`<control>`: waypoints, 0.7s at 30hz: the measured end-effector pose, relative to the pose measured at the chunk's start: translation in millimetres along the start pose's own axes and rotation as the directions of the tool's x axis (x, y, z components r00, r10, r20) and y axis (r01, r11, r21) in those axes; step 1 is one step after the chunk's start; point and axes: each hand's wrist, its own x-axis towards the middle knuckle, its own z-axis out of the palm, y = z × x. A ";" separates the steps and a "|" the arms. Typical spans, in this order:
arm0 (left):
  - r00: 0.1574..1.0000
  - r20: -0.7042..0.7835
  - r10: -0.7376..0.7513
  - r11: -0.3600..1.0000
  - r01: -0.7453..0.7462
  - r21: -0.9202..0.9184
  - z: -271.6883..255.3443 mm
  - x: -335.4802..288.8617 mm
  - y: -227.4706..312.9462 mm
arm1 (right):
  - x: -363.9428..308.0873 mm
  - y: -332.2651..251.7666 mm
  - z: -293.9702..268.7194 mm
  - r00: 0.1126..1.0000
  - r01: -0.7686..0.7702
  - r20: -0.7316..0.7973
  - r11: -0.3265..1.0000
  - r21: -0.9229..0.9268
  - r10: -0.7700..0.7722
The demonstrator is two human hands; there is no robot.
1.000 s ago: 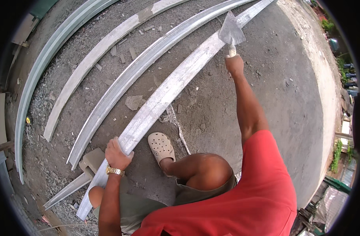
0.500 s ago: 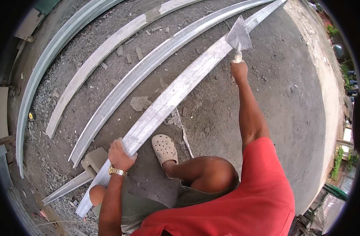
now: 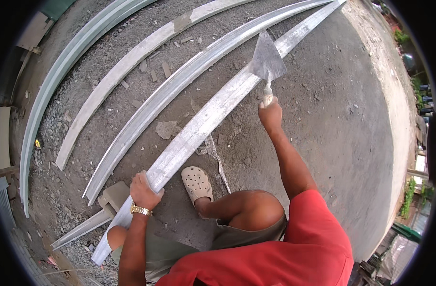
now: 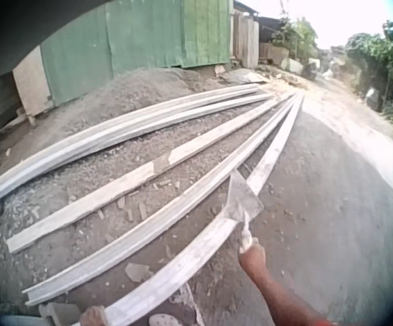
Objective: Applying mortar or cement to metal C-channel beams using a hand trowel.
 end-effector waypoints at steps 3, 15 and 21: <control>0.998 -0.060 0.021 1.000 -0.021 0.005 1.6 -4.6 -8.2 | 15.7 -11.2 -22.0 0.999 0.031 0.042 0.995 -0.100 -0.026; 1.000 0.009 -0.010 0.995 0.010 -0.098 6.3 1.1 -0.3 | 51.3 -6.5 -17.8 0.997 -0.033 -0.066 0.996 0.087 0.039; 1.000 -0.020 0.008 0.998 -0.009 -0.057 -0.7 0.1 -2.6 | -10.7 -16.8 4.5 0.998 0.043 0.039 0.997 0.060 -0.045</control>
